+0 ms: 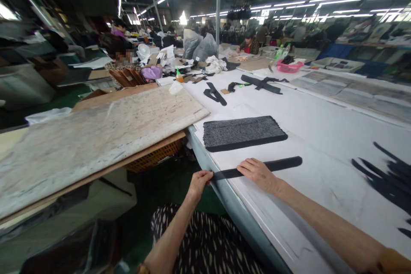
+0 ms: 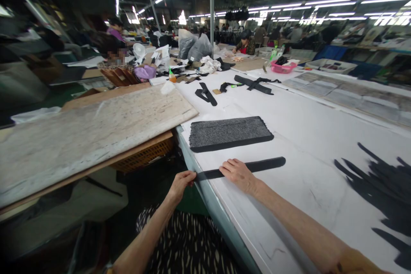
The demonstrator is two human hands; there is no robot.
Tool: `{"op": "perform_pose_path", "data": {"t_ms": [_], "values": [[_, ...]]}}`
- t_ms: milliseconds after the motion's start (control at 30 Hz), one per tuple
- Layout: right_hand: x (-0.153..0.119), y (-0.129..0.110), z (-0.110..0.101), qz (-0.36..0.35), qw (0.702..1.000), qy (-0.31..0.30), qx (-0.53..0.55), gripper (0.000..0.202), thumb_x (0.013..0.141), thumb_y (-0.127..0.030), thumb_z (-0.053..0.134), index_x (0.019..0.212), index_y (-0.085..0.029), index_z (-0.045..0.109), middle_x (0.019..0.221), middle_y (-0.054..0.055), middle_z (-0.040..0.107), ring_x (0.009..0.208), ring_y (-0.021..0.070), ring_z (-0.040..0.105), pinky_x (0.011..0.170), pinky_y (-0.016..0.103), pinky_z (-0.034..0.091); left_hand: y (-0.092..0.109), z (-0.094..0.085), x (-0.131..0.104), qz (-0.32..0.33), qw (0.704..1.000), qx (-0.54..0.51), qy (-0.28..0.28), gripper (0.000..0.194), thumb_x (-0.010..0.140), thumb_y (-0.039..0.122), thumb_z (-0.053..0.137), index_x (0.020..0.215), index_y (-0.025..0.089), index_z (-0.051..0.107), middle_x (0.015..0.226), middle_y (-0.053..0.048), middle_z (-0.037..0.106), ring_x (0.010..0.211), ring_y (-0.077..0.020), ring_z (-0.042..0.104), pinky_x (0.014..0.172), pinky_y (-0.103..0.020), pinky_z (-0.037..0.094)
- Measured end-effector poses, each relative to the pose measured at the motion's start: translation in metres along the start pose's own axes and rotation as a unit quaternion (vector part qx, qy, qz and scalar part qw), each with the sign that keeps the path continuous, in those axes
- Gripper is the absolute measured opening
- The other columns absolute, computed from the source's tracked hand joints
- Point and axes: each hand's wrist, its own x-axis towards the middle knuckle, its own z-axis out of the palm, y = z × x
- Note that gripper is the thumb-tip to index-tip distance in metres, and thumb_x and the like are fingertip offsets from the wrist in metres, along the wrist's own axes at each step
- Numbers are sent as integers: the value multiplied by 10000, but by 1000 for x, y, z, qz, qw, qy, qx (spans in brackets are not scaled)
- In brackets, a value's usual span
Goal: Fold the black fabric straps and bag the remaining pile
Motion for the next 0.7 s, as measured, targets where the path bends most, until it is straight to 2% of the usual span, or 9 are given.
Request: {"op": "perform_pose_path", "data": {"t_ms": [133,467,700], "values": [[-8,0,-4,2,1000,9,0,225,911,-79,377,956,-112,595,850,67,589,787,170,503,702,297,412,-20,-15,5,-19,1000,3,19,304,505,445,694,518,149,625,445,29,477,461,-97,414,494,-247,322],[-21,2,-9,-8,1000,5,-18,225,898,-53,381,965,-101,590,830,68,580,771,165,486,688,296,410,-70,-50,13,-69,995,16,68,354,448,488,715,472,158,592,404,45,441,439,-91,391,464,-239,308],[13,-22,-4,-53,997,-32,-52,217,882,-30,391,907,-111,591,793,51,555,737,164,468,658,304,377,-103,-66,16,-130,984,50,111,305,498,417,740,490,156,582,390,53,435,403,-82,387,431,-224,300]]}}
